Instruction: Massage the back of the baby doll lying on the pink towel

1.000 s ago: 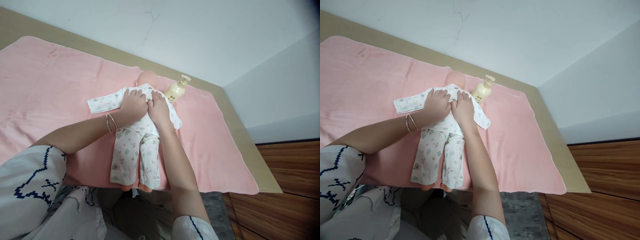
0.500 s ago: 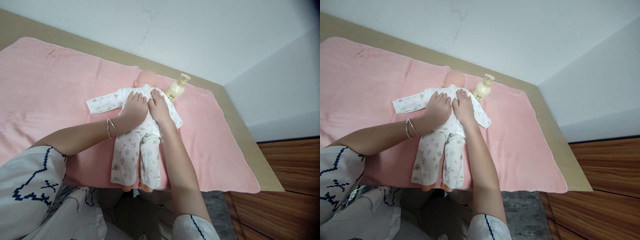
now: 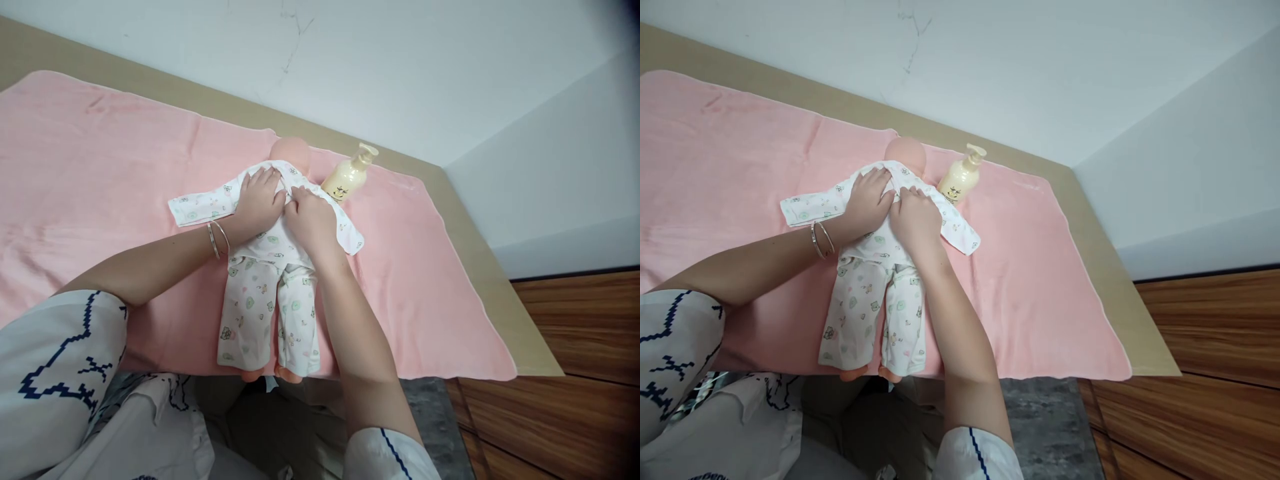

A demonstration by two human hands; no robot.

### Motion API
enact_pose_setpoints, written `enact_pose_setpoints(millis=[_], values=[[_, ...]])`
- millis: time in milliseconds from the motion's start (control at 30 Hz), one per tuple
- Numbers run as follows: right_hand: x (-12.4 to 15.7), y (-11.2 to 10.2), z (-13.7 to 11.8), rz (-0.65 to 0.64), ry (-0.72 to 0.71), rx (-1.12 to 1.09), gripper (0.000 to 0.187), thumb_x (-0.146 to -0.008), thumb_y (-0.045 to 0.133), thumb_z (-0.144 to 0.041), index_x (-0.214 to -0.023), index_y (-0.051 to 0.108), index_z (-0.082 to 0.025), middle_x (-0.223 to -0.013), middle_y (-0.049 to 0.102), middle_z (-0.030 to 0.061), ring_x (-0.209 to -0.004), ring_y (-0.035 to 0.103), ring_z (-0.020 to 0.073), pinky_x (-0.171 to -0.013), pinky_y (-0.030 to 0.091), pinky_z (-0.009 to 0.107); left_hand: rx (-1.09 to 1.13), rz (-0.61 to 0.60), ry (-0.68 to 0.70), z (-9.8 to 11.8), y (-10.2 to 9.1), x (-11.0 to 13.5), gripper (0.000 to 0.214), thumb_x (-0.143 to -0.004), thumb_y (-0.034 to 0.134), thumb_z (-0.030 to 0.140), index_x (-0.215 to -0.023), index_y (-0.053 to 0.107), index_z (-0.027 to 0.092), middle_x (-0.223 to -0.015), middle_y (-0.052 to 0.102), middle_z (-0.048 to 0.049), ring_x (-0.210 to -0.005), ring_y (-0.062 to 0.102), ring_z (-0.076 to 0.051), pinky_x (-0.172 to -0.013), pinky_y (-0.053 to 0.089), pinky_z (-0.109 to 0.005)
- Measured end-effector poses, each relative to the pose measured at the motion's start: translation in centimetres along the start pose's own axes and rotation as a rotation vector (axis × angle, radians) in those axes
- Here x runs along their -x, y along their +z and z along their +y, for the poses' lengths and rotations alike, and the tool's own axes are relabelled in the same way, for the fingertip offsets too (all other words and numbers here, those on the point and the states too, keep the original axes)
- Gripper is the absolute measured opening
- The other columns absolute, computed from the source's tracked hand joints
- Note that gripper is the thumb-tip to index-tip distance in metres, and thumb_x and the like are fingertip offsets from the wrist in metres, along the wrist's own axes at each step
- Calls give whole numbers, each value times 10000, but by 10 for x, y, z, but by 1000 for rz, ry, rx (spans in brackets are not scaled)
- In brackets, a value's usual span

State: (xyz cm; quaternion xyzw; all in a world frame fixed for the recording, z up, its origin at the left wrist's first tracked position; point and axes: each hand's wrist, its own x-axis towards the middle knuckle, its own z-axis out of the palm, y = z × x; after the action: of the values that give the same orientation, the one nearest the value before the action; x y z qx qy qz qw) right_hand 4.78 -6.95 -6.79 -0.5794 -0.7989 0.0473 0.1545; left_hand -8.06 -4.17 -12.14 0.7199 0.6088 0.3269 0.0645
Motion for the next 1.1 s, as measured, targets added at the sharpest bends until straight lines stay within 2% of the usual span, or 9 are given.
enact_pose_setpoints(millis=[67,133,233,467,600,800,1000,1100], values=[[-7,7,11,1,-13,-67,458,-973,325,-214,-1320,606,-111,-1441,589,185,-1399,502,336,-1163,399,529,-11,32,7,2,3,4,492,-990,345,268,-1447,513,191,-1553,506,-109,-1492,397,-265,-1270,246,-535],[-14,15,22,-9,-19,-124,537,-976,316,-241,-1466,483,-97,-1578,444,165,-1511,351,309,-1235,299,540,-16,46,14,3,3,6,480,-995,343,273,-1431,533,208,-1543,520,-96,-1486,410,-255,-1268,258,-527],[-21,26,33,-21,-11,-157,604,-976,315,-277,-1547,368,-89,-1648,318,153,-1560,239,286,-1273,203,551,-13,59,14,3,3,7,471,-989,360,271,-1417,547,215,-1537,528,-91,-1481,420,-250,-1267,264,-515],[-21,31,36,14,-17,-185,595,-983,310,-316,-1551,375,-152,-1648,332,122,-1560,240,280,-1273,173,575,12,65,10,2,3,5,468,-975,372,270,-1397,561,200,-1508,558,-97,-1464,441,-239,-1265,278,-475],[-21,32,37,13,-16,-171,605,-978,313,-301,-1546,374,-104,-1642,332,158,-1556,248,284,-1275,177,555,21,70,19,1,4,5,468,-973,373,282,-1390,569,204,-1499,567,-97,-1455,451,-239,-1261,286,-476],[-21,33,37,29,-19,-192,594,-979,318,-320,-1542,388,-146,-1641,343,131,-1555,251,283,-1268,176,578,28,95,26,0,5,4,463,-963,378,275,-1376,582,223,-1485,583,-86,-1447,464,-237,-1250,307,-485],[-19,28,32,10,3,-180,614,-967,322,-291,-1545,377,-90,-1643,328,163,-1556,249,286,-1277,171,549,40,94,12,1,4,4,468,-954,388,273,-1371,588,199,-1487,580,-93,-1444,467,-237,-1256,300,-465],[-19,27,30,11,3,-173,605,-970,317,-287,-1540,384,-96,-1641,333,161,-1554,256,283,-1274,178,554,56,89,11,-1,5,3,474,-951,387,275,-1378,582,211,-1489,578,-91,-1445,464,-245,-1251,301,-485]])
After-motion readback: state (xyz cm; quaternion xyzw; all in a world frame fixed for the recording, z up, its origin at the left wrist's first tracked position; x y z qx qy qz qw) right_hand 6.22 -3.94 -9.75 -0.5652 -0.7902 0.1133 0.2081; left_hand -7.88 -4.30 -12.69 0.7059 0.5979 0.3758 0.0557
